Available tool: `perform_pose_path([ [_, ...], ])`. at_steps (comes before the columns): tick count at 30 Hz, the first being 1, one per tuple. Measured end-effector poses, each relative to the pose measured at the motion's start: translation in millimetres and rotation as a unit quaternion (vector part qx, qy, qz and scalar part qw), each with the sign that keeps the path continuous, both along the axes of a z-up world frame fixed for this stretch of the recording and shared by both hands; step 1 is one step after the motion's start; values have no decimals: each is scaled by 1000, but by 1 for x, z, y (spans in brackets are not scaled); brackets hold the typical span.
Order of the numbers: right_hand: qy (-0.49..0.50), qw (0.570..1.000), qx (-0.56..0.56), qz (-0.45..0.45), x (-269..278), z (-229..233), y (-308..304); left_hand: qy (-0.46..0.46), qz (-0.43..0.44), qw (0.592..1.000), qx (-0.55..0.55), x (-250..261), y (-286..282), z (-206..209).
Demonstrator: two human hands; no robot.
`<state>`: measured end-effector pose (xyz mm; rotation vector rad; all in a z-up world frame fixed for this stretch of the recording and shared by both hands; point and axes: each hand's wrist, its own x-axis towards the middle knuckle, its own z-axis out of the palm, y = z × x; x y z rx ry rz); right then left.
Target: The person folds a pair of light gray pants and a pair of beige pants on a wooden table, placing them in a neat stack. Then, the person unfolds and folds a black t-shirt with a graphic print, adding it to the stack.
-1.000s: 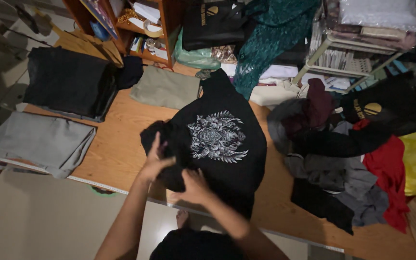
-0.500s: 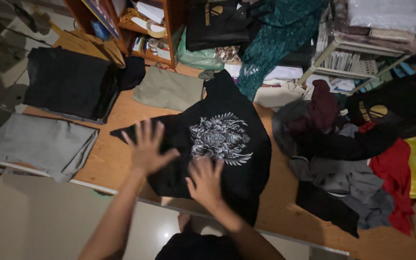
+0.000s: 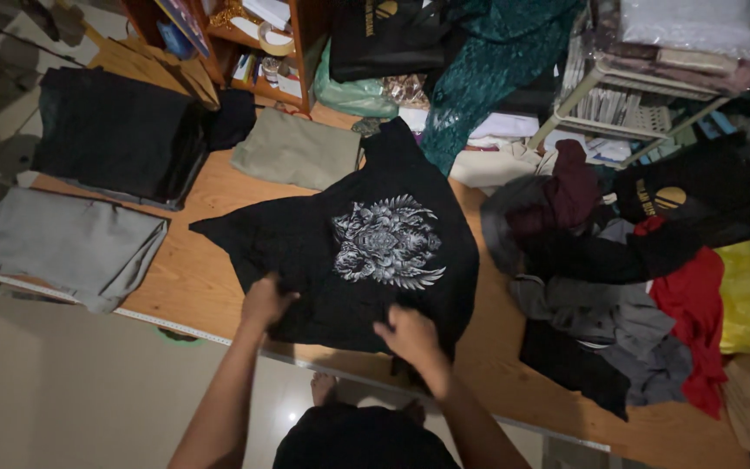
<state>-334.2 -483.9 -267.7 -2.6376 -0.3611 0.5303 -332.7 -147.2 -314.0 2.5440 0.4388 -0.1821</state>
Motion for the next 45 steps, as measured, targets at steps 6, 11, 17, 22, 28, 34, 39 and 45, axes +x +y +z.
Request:
perform_pose_path([
  [6, -151, 970, 82, 170, -33, -65, -74, -349, -31, 924, -153, -33, 42, -21],
  [11, -71, 929, 355, 74, -23, -67, -99, -116, 110, 978, 135, -68, 67, 9],
  [17, -68, 938, 332, -73, -3, -28, -115, 201, -133, 961, -132, -113, 127, -11],
  [22, -241, 887, 391, -47, 13, -71, -145, 258, -69, 961, -70, -159, 119, -35],
  [28, -125, 951, 256, 121, -11, -117, -183, 328, -95, 926, -163, -168, 127, -27],
  [34, 65, 963, 187, 184, 7, -47, -132, -92, 60, 993, 44, -80, 59, -11],
  [39, -273, 955, 23, 109, 27, 33, -38, -163, -43, 935, 312, 0, 50, -2],
  [45, -277, 957, -26, 76, 47, 47, -10, -64, 39, 979, 187, 62, 147, -38],
])
